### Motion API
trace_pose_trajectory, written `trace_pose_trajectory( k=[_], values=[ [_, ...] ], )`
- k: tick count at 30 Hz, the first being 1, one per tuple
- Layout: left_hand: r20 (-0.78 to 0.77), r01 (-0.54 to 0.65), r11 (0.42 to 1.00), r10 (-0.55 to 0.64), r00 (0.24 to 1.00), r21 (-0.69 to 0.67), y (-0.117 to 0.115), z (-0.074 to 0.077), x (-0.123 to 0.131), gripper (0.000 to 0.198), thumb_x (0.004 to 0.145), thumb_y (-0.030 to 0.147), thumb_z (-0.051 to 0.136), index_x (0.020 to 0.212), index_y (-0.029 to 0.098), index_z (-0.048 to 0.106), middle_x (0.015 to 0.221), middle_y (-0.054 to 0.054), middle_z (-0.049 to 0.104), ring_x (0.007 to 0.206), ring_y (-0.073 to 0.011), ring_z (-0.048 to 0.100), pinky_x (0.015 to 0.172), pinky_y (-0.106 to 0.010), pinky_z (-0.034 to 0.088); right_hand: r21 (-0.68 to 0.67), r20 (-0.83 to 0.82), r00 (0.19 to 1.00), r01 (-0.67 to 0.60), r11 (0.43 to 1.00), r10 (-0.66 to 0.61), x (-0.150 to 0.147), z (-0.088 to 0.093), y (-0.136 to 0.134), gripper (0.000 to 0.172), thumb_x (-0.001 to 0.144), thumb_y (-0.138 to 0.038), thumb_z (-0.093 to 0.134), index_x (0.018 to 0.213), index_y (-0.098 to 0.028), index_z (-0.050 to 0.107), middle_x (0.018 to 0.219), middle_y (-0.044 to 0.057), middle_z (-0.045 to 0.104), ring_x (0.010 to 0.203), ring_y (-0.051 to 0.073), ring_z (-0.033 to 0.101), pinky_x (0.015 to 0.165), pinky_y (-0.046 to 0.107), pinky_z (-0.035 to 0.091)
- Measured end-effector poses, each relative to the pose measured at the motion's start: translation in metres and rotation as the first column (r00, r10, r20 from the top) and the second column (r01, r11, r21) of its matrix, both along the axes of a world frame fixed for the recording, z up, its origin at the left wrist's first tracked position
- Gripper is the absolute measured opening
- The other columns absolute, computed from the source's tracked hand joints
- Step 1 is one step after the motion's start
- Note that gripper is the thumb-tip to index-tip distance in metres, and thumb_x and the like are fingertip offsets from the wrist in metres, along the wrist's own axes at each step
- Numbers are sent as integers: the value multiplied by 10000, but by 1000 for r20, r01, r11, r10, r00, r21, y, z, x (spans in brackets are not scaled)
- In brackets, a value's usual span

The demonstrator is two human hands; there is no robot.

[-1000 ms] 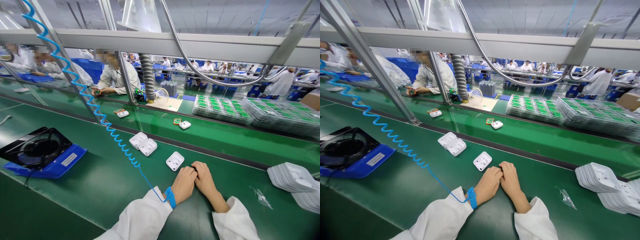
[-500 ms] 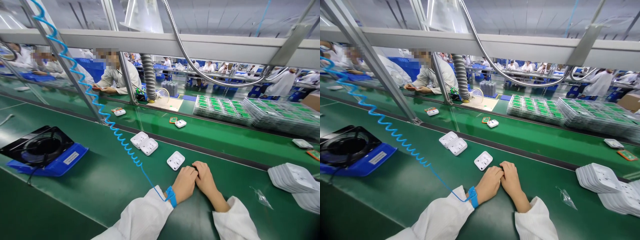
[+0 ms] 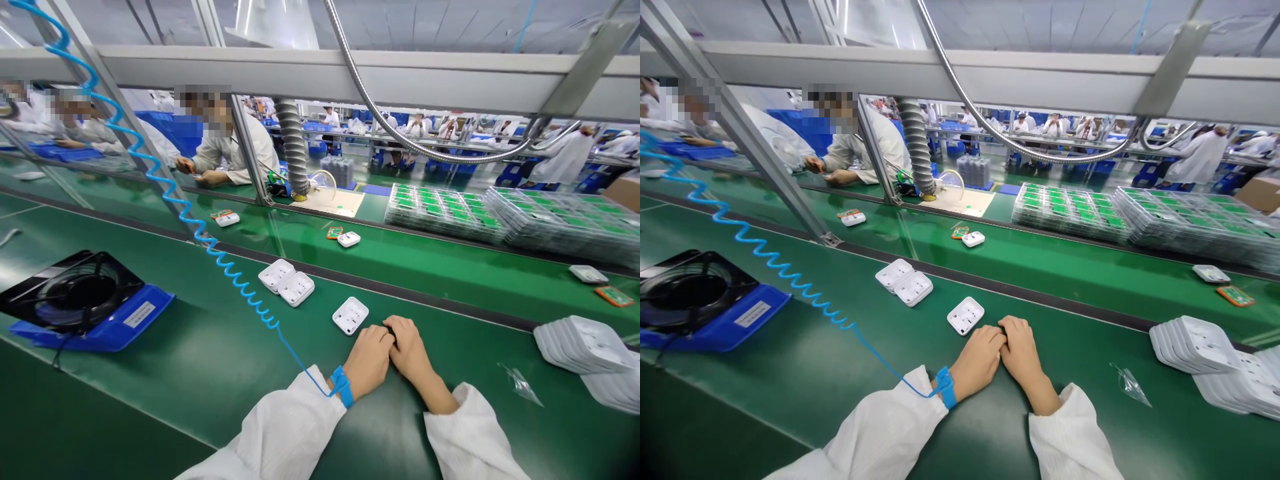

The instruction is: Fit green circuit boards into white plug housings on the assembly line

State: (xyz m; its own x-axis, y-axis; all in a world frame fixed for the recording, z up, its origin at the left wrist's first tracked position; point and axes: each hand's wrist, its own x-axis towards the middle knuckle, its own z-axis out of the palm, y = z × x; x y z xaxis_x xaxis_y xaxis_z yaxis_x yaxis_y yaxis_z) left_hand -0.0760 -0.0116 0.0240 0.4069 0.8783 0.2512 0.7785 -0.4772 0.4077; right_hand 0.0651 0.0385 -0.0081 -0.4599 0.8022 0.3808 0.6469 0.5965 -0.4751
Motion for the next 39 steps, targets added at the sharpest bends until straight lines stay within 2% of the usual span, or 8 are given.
trace_pose_trajectory(
  k=[6,16,39],
  values=[
    [17,-29,1000,29,999,1,-1,-1,0,233,806,111,407,1019,171,483,1033,-85,519,965,-229,458,835,-400,405,14,8,1000,10,1000,-11,-1,2,1,261,771,-144,443,1007,-185,547,1048,92,593,950,222,511,801,376,410],
    [-22,-30,999,31,999,16,0,-2,0,177,792,118,426,954,169,476,1029,-68,522,958,-221,447,844,-386,405,-9,12,1000,-6,1000,6,0,0,1,285,762,-123,446,1028,-185,527,1078,84,573,994,231,484,845,395,390],
    [-15,-20,1000,20,1000,17,0,-1,-2,174,785,122,426,943,169,480,1023,-71,524,945,-221,447,815,-370,406,-8,26,1000,-4,1000,5,1,-1,2,287,757,-103,449,1023,-175,531,1068,79,578,983,219,476,842,368,380]
  ],
)
